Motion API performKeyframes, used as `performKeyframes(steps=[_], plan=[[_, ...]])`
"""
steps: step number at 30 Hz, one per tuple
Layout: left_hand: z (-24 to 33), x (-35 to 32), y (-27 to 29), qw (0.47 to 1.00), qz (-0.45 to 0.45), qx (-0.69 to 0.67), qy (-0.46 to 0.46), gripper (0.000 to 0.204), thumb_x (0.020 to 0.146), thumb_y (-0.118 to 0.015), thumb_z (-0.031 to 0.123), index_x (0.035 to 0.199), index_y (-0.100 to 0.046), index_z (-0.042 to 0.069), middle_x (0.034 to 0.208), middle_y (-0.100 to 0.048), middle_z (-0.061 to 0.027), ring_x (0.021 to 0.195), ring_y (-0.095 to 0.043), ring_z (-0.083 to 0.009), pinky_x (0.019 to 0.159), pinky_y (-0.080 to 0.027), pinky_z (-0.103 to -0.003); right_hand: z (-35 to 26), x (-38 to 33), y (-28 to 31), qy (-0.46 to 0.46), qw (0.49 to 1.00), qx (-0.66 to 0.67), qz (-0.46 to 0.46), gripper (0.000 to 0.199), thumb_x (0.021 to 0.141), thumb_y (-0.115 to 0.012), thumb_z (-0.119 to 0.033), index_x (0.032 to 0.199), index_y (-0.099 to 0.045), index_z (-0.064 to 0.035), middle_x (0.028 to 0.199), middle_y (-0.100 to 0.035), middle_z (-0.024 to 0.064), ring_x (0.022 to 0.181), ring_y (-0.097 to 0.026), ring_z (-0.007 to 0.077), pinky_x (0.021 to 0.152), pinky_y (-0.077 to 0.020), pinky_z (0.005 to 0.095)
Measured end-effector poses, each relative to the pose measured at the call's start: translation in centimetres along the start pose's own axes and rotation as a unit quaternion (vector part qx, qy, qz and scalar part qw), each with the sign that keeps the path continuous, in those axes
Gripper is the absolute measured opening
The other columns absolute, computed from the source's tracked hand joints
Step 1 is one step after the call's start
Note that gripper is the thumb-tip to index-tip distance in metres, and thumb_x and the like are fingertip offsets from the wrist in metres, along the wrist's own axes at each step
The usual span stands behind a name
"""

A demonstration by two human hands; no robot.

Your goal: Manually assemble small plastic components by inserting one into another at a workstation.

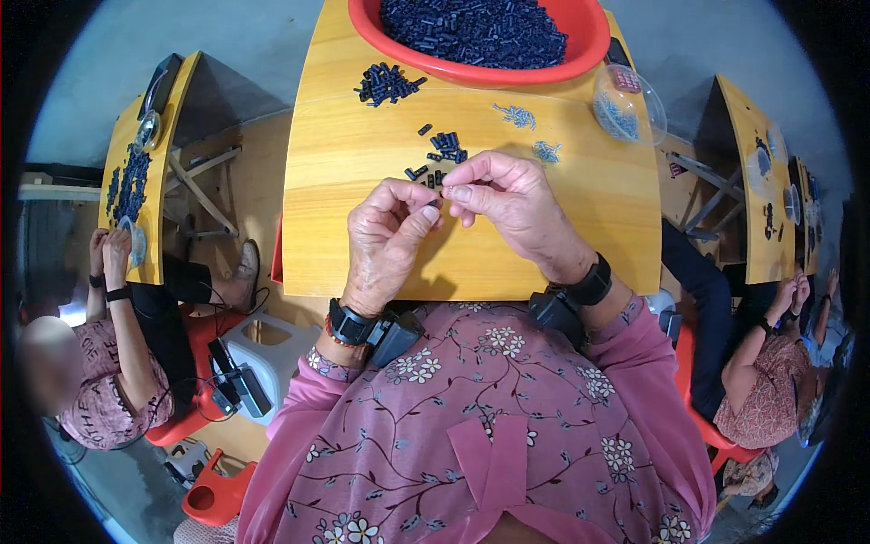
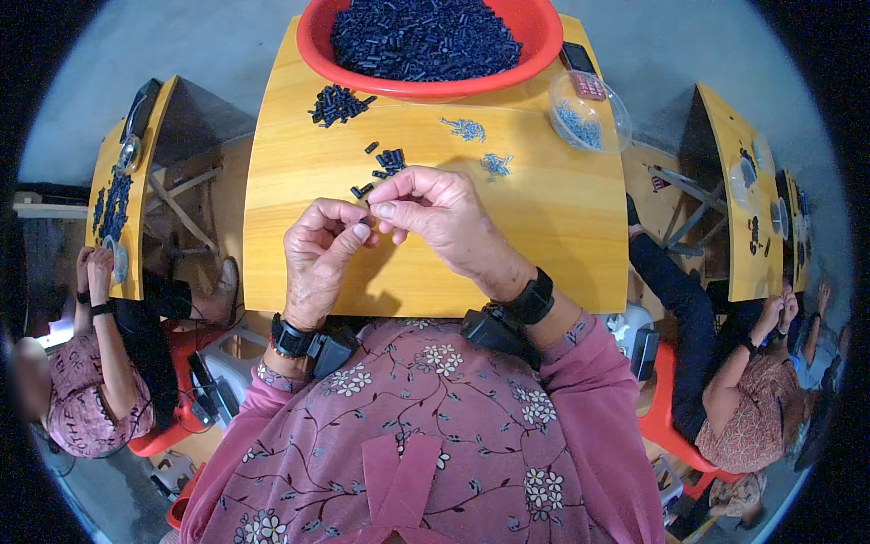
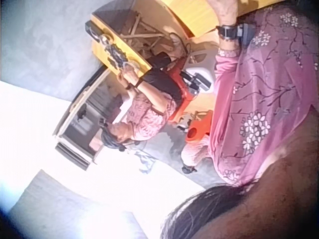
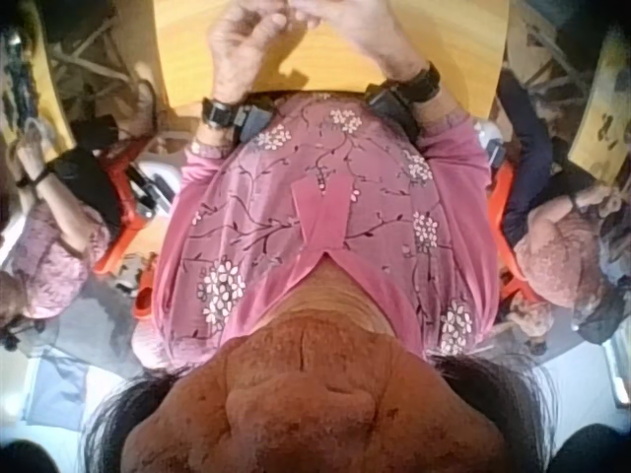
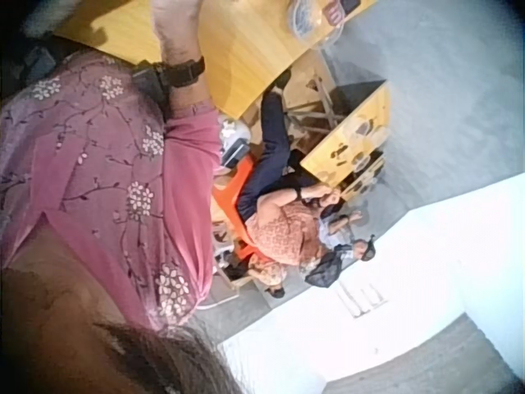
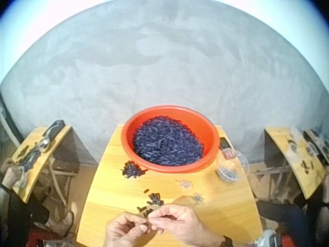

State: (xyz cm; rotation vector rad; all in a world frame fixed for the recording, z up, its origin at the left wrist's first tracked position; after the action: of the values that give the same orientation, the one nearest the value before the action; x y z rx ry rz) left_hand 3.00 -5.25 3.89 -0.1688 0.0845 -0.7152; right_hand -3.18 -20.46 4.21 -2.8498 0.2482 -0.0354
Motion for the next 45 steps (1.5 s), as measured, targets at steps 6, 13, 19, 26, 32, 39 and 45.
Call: performKeyframes(steps=[6, 13, 19, 26, 32, 39, 45], plan=[[-0.1, 0.1, -0.2, 0.999, 0.001, -0.038, 0.004, 0.012, 0.089, -0.064, -0.001, 0.100, -0.059, -0.002, 0.093, -0.065, -0.0085, 0.079, -0.064, -0.0159, 0.075, -0.053, -0.029, 0.6, -0.3, -0.1, -0.036, 0.992, 0.121, 0.003, 0.010, 0.089, -0.065, -0.003, 0.099, -0.066, 0.0010, 0.085, -0.067, 0.0067, 0.072, -0.063, 0.0113, 0.067, -0.0521, 0.0239], [-0.7, 0.3, -0.3, 0.997, -0.005, -0.078, 0.027, 0.013, 0.087, -0.066, -0.003, 0.098, -0.060, -0.002, 0.092, -0.065, -0.0083, 0.078, -0.063, -0.0157, 0.075, -0.053, -0.029, 0.3, -0.2, 0.3, 0.007, 0.997, 0.071, 0.004, 0.009, 0.088, -0.065, -0.001, 0.097, -0.066, 0.0001, 0.089, -0.068, 0.0056, 0.074, -0.063, 0.0104, 0.067, -0.0522, 0.0235], [-0.7, 0.2, -0.3, 0.996, 0.016, -0.078, 0.034, 0.012, 0.086, -0.067, -0.004, 0.097, -0.062, -0.001, 0.092, -0.066, -0.0087, 0.077, -0.062, -0.0138, 0.072, -0.053, -0.026, 0.0, -0.1, -0.1, 0.051, 0.997, -0.050, -0.005, 0.007, 0.088, -0.065, 0.000, 0.094, -0.067, 0.0002, 0.088, -0.068, 0.0042, 0.074, -0.063, 0.0088, 0.065, -0.0519, 0.0232], [-1.3, -0.2, -0.4, 0.997, 0.005, -0.061, 0.040, 0.012, 0.086, -0.067, -0.004, 0.096, -0.061, -0.002, 0.087, -0.067, -0.0088, 0.072, -0.063, -0.0137, 0.070, -0.053, -0.026, 0.4, -0.5, 0.0, 0.076, 0.992, -0.101, -0.018, 0.005, 0.086, -0.064, 0.004, 0.090, -0.068, 0.0023, 0.085, -0.066, 0.0049, 0.074, -0.064, 0.0098, 0.065, -0.0520, 0.0240], [-1.4, -0.2, -0.5, 0.996, 0.005, -0.065, 0.057, 0.010, 0.086, -0.067, -0.003, 0.094, -0.060, -0.002, 0.085, -0.067, -0.0090, 0.072, -0.063, -0.0134, 0.069, -0.053, -0.026, -0.3, -1.0, -0.6, 0.071, 0.990, -0.124, -0.011, 0.006, 0.087, -0.063, 0.005, 0.090, -0.067, 0.0029, 0.083, -0.066, 0.0052, 0.074, -0.065, 0.0115, 0.064, -0.0527, 0.0239], [-0.3, -0.2, -0.2, 0.997, -0.020, -0.010, 0.067, 0.010, 0.086, -0.067, -0.004, 0.093, -0.060, -0.002, 0.085, -0.068, -0.0085, 0.073, -0.063, -0.0123, 0.068, -0.052, -0.025, 0.7, -0.9, -0.6, 0.009, 0.998, -0.054, -0.041, 0.006, 0.090, -0.061, 0.002, 0.094, -0.064, 0.0032, 0.083, -0.068, 0.0069, 0.074, -0.066, 0.0120, 0.067, -0.0547, 0.0243], [3.4, 0.8, -1.5, 0.975, -0.032, 0.218, -0.038, 0.010, 0.081, -0.066, -0.008, 0.086, -0.060, -0.001, 0.080, -0.064, -0.0055, 0.070, -0.061, -0.0113, 0.064, -0.050, -0.024, 2.8, -1.5, -0.2, -0.026, 0.996, 0.088, -0.018, 0.010, 0.092, -0.061, -0.001, 0.101, -0.063, 0.0006, 0.089, -0.068, 0.0070, 0.078, -0.066, 0.0133, 0.072, -0.0555, 0.0268]])
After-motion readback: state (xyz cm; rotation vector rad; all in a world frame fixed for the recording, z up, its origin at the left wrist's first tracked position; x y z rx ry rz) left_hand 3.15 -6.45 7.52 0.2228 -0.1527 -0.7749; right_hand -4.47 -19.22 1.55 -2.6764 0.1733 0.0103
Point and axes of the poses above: each hand's wrist, its own x-axis towards the middle knuckle, its own y-axis out of the back of the hand, z = x × y, the point moved 5 cm from there along x, towards the middle knuckle
